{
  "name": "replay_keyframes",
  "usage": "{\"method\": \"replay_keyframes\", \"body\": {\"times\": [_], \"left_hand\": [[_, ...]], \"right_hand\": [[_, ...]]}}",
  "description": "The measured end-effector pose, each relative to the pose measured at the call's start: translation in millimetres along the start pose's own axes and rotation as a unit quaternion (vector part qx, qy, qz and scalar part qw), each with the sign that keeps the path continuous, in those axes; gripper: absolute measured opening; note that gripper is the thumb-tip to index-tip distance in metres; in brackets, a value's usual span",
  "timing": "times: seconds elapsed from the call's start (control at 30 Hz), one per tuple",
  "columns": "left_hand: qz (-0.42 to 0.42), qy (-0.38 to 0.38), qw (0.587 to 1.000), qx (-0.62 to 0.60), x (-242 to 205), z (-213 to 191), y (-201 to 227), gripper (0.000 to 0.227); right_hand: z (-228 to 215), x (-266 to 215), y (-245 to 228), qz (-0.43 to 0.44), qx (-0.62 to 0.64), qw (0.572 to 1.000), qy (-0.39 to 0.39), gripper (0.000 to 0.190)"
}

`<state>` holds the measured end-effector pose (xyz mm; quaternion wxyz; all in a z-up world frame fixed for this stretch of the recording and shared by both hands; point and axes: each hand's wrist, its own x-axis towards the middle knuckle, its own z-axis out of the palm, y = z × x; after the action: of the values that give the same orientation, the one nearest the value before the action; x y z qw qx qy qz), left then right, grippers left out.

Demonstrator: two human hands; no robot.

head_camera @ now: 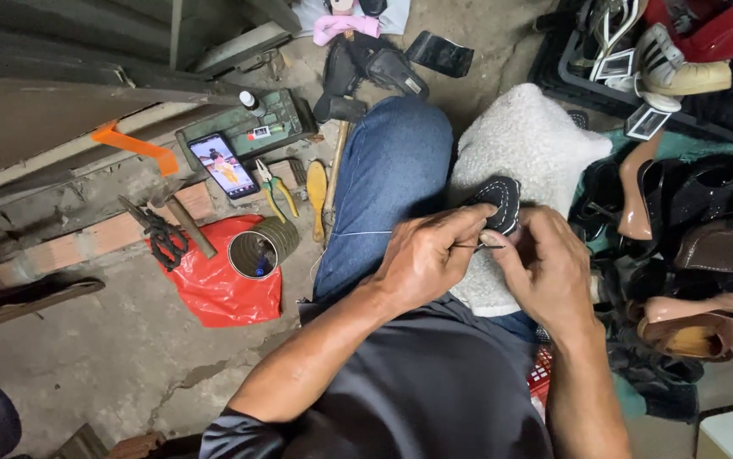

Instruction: A person is hand-stitching a shoe sole to the upper part of a shoe using a needle and thread.

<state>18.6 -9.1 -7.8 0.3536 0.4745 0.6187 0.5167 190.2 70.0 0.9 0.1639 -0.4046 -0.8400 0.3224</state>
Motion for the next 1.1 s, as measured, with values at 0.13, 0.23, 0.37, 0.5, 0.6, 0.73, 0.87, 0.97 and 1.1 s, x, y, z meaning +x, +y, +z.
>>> {"method": "replay_keyframes", "body": {"times": [0.13, 0.23, 0.37, 0.5, 0.6, 0.73, 0.87, 0.97, 1.1], "left_hand": [[0.011, -0.013, 1.0, 0.011, 2, 7, -7, 0.03], [0.012, -0.01, 0.999, 0.029, 2, 8, -6, 0.03], [0.017, -0.026, 0.999, 0.031, 1, 5, -3, 0.032], [0.035, -0.039, 0.998, 0.035, 1, 3, -1, 0.031], [0.052, -0.039, 0.995, 0.073, 1, -10, 2, 0.033], [0.073, -0.016, 0.989, 0.125, -7, -32, -12, 0.041], [0.029, -0.023, 0.993, 0.108, -19, -52, 2, 0.029], [0.025, -0.041, 0.993, 0.105, -25, -54, 6, 0.036], [0.078, -0.061, 0.984, 0.148, -25, -36, 7, 0.051]], "right_hand": [[4, -5, 8, -0.013, 0.011, 1.0, 0.015, 0.035], [3, -4, 2, -0.006, 0.017, 1.0, 0.021, 0.037], [3, -4, -7, 0.006, -0.036, 0.999, 0.012, 0.034], [9, -6, -17, 0.029, -0.087, 0.995, 0.031, 0.034], [13, -17, -4, 0.064, -0.068, 0.994, 0.053, 0.033], [5, -22, -1, 0.121, 0.001, 0.99, 0.07, 0.027], [-16, -27, 11, 0.171, 0.086, 0.978, 0.079, 0.017], [-28, -31, 24, 0.207, 0.123, 0.969, 0.06, 0.021], [-28, -22, 16, 0.253, 0.109, 0.961, -0.006, 0.02]]}}
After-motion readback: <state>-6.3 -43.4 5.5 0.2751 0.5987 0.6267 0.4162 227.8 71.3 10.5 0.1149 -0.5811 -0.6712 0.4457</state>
